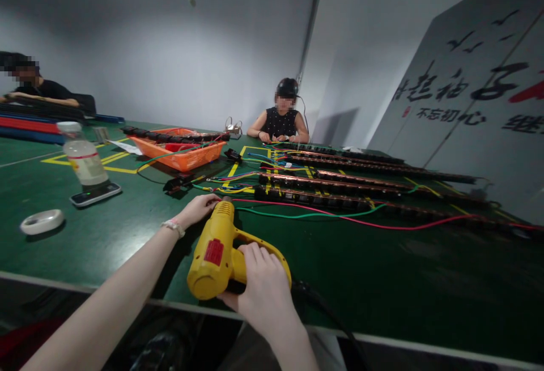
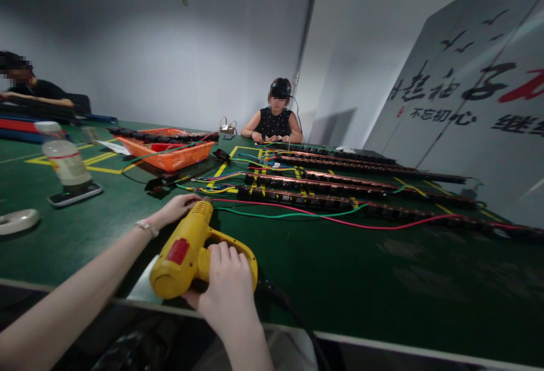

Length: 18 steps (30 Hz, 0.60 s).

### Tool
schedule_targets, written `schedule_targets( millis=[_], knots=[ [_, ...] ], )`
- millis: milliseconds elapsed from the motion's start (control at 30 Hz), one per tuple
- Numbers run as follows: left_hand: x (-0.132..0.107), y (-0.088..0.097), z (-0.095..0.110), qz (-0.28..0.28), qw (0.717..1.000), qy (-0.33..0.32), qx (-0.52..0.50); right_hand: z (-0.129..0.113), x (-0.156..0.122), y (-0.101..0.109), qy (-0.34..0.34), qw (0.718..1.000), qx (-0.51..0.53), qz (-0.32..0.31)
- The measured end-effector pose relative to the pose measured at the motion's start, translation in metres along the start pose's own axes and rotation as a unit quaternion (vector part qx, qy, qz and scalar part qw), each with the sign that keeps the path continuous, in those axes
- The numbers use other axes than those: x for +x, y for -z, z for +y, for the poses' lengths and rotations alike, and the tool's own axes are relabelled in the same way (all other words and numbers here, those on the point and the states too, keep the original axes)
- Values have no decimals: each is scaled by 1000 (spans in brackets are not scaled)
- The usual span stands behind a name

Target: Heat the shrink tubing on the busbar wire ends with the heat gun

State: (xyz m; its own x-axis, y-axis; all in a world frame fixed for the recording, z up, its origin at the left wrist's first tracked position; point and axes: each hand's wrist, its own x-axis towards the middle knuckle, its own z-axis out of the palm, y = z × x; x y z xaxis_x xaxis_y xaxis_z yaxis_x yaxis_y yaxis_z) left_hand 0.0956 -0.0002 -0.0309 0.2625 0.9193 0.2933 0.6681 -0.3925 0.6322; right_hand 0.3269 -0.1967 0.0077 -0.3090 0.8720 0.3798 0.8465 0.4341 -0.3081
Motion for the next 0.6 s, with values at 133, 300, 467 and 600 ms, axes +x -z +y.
schedule_targets(
  millis=[133, 300, 467, 600],
  knots=[
    [0, 0, -2, 10, 1000, 13, 9, 2, -4, 6, -12, 997, 70, -13],
    [-1, 2, 2, 14, 999, 17, -27, 5, -9, 11, -62, 996, 62, -6],
    [-3, 5, 8, 8, 991, 61, -123, 21, -17, 20, -79, 995, 54, 0],
    [-3, 6, 13, -4, 986, 80, -146, 37, -25, 27, -101, 994, 29, 24]
  ],
)
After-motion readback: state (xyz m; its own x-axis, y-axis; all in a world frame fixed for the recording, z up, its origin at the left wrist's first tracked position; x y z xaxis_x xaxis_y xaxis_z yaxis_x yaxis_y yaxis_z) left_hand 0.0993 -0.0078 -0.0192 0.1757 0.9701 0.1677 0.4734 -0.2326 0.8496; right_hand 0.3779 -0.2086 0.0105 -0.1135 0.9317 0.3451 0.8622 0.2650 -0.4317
